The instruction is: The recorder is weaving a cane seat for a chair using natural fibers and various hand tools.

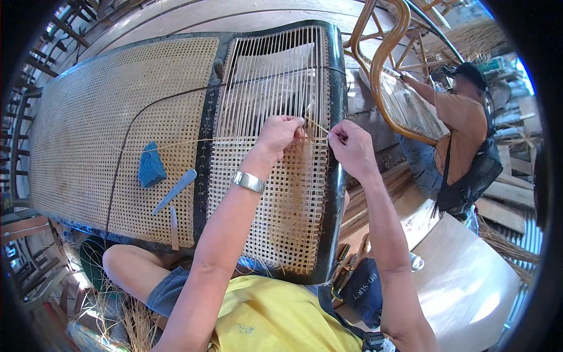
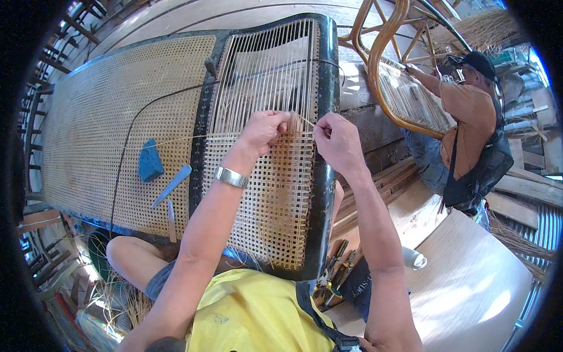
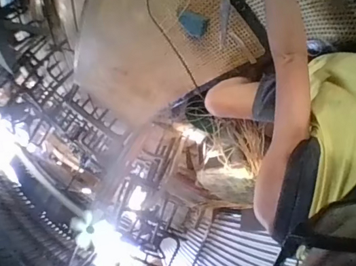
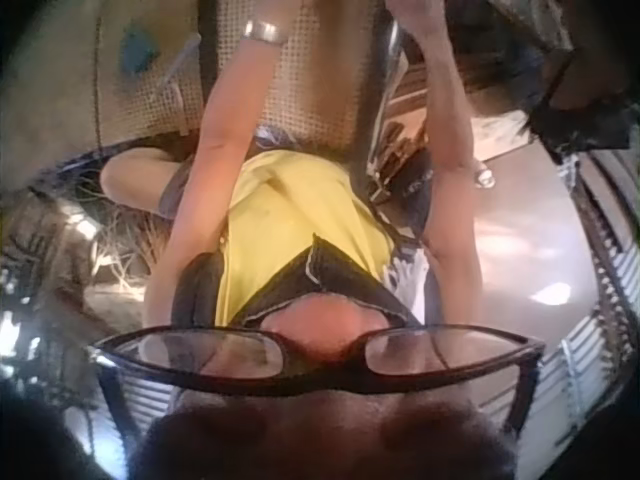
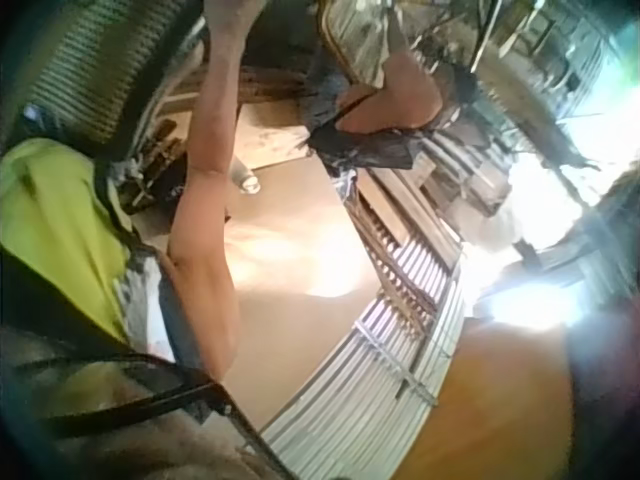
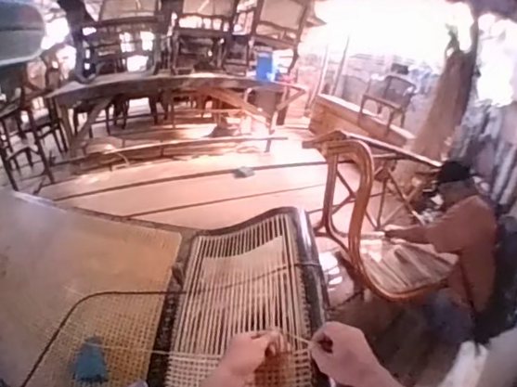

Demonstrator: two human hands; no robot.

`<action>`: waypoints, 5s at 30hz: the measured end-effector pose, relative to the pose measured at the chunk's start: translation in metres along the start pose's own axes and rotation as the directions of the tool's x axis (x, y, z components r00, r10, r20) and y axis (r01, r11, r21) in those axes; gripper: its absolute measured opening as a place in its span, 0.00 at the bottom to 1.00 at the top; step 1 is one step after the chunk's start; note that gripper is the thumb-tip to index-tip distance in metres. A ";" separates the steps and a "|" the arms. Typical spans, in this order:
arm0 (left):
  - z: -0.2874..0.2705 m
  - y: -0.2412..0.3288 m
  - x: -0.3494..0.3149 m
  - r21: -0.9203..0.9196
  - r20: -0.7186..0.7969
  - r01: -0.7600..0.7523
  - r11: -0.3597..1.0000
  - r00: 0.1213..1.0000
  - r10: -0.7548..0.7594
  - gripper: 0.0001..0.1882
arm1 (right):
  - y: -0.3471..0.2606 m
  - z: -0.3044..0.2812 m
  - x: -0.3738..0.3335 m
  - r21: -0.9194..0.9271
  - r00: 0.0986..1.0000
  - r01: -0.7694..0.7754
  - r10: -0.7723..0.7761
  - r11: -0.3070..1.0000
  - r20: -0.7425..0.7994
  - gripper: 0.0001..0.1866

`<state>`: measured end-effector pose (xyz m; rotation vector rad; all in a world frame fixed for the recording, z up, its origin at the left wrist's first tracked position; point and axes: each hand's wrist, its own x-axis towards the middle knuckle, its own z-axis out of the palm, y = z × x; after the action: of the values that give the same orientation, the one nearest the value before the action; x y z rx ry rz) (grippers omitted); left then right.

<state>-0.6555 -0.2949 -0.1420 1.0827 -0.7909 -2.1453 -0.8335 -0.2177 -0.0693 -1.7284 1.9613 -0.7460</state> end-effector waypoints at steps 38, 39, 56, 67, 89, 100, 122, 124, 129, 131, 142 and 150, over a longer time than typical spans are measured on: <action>-0.010 -0.004 0.002 -0.090 -0.150 -0.100 0.991 0.985 0.086 0.16 | -0.007 0.004 0.024 -0.160 0.999 0.038 -0.035 0.986 0.021 0.06; -0.008 -0.001 0.000 -0.022 -0.167 -0.116 0.993 0.980 0.111 0.15 | -0.004 0.005 0.026 -0.163 0.999 0.035 -0.032 0.986 0.020 0.06; -0.024 0.012 0.013 0.688 -0.153 -0.085 0.721 0.954 0.259 0.08 | -0.008 -0.001 0.025 -0.179 0.997 0.072 -0.063 0.981 0.053 0.06; -0.032 0.012 0.007 0.489 -0.115 -0.070 0.870 0.983 0.144 0.09 | -0.006 0.007 0.032 -0.157 0.996 0.078 -0.071 0.985 0.050 0.05; -0.039 0.006 0.001 -0.571 0.233 0.243 0.784 0.964 -0.128 0.13 | -0.002 0.005 0.034 -0.141 0.998 0.059 -0.054 0.988 0.043 0.05; -0.016 0.002 0.008 0.029 -0.350 -0.076 0.997 0.933 0.081 0.07 | -0.005 0.005 0.031 -0.164 0.982 0.187 -0.180 0.968 0.057 0.06; -0.028 0.198 -0.208 0.406 0.168 -0.838 0.364 0.460 0.872 0.13 | -0.099 -0.028 0.044 0.678 0.962 0.144 -0.261 0.721 0.074 0.31; -0.021 0.202 -0.200 0.415 0.229 -0.846 0.335 0.453 0.862 0.14 | -0.124 0.003 0.047 0.824 0.905 0.080 -0.387 0.561 0.175 0.31; -0.033 0.173 -0.151 0.161 -0.076 -0.779 0.606 0.602 0.795 0.13 | -0.108 -0.031 0.035 0.606 0.902 0.266 -0.415 0.750 0.119 0.17; -0.059 0.124 -0.110 0.267 -0.145 -0.639 0.722 0.714 0.685 0.13 | -0.087 -0.040 0.017 0.824 0.977 0.109 -0.214 0.557 0.016 0.14; -0.017 -0.030 -0.027 0.661 -0.098 -0.491 0.567 0.693 0.714 0.10 | 0.085 -0.104 -0.004 0.687 0.936 -0.136 0.320 0.714 -0.146 0.14; -0.063 -0.015 -0.015 0.458 -0.280 -0.433 0.776 0.758 0.589 0.12 | 0.029 -0.020 0.040 -0.217 0.985 0.086 -0.116 0.972 -0.130 0.09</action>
<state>-0.5983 -0.2893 -0.1763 1.2567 -1.1557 -1.2610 -0.8735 -0.2527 -0.0708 -1.9607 2.1265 -0.7364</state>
